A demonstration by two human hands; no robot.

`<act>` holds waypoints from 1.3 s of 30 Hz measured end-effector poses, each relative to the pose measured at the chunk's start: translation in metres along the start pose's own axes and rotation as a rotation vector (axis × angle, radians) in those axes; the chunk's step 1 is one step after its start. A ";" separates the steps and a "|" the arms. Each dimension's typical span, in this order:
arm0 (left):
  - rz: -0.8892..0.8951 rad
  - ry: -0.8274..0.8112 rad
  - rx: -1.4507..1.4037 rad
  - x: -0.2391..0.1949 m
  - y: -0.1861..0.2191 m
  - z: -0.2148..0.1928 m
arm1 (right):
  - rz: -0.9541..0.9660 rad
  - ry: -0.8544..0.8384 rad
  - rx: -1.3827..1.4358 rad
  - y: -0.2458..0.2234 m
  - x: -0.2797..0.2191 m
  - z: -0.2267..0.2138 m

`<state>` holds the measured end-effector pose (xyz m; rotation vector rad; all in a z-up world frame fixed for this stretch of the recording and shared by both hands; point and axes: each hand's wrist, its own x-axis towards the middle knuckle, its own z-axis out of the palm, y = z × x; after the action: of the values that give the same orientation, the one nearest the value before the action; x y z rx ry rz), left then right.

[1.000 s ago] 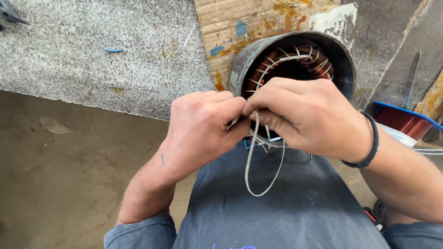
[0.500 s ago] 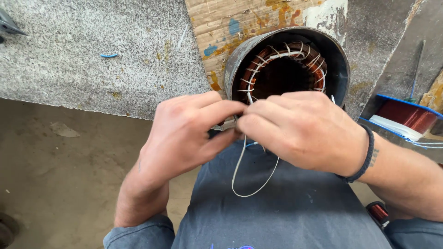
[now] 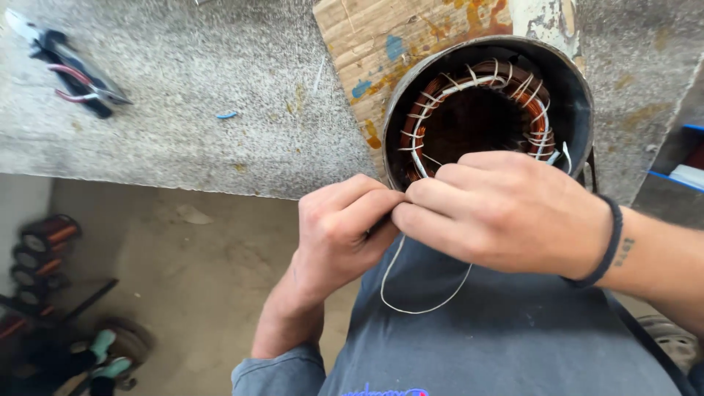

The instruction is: Tying and securing copper wire coils inside a motor stator using string

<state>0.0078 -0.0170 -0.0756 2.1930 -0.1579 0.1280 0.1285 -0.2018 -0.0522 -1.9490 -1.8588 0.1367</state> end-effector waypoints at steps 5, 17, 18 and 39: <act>-0.005 -0.009 0.095 0.011 0.012 -0.001 | 0.149 0.085 0.232 0.009 -0.030 0.002; -0.197 -0.016 0.080 0.016 0.021 0.012 | 0.269 0.350 0.077 0.018 -0.082 0.018; -0.204 0.049 0.064 0.009 0.018 0.017 | 0.263 0.380 0.117 0.020 -0.083 0.017; -0.360 0.096 0.339 -0.002 0.051 0.023 | 0.301 -0.151 -0.168 0.029 -0.041 0.017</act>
<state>-0.0014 -0.0652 -0.0485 2.5055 0.3353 0.0598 0.1459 -0.2373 -0.0876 -2.3876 -1.7021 0.2313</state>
